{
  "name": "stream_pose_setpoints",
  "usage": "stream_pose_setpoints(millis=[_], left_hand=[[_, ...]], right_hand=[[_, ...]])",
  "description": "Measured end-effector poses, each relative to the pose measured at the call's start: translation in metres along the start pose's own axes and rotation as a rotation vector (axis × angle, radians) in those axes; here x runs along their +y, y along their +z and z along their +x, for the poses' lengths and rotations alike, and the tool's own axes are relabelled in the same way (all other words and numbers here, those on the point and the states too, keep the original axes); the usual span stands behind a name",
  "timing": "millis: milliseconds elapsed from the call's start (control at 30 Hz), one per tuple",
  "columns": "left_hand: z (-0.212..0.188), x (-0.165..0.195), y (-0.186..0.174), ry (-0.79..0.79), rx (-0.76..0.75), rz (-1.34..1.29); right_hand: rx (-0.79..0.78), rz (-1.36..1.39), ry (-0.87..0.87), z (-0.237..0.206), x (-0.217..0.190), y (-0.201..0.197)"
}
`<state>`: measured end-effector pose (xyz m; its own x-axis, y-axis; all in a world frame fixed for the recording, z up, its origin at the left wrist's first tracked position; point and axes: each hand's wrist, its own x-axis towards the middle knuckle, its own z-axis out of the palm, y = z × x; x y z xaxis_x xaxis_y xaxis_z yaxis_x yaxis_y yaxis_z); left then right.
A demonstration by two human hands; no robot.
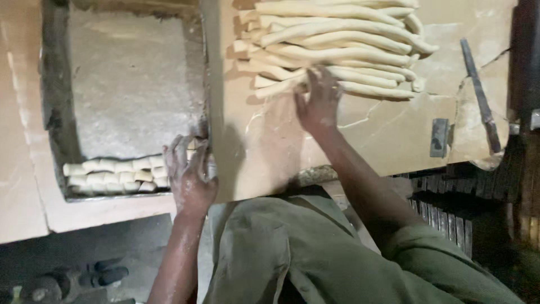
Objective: The person rolls long ropes of dough on the worktable by hand, cuts each rope into small pieces with a dough scraper, and arranges the cut dough pieces into a metal tray. They also gather and stack finished dough ropes from the table and from under a cloth before continuing to cut more ropes.
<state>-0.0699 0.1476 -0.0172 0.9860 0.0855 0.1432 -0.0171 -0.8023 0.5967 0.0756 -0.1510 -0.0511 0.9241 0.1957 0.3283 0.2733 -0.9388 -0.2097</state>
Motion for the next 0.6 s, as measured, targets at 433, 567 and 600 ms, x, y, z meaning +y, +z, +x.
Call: stream_pose_setpoints(millis=[433, 567, 600], left_hand=[[0.114, 0.235, 0.271, 0.338, -0.198, 0.208], [0.04, 0.245, 0.291, 0.191, -0.257, 0.239], [0.018, 0.25, 0.291, 0.162, -0.311, 0.292]], right_hand=[[-0.417, -0.07, 0.27, -0.16, 0.248, -0.094], [-0.285, -0.053, 0.344, -0.2, 0.346, -0.123], [-0.317, -0.049, 0.342, -0.202, 0.363, -0.123]])
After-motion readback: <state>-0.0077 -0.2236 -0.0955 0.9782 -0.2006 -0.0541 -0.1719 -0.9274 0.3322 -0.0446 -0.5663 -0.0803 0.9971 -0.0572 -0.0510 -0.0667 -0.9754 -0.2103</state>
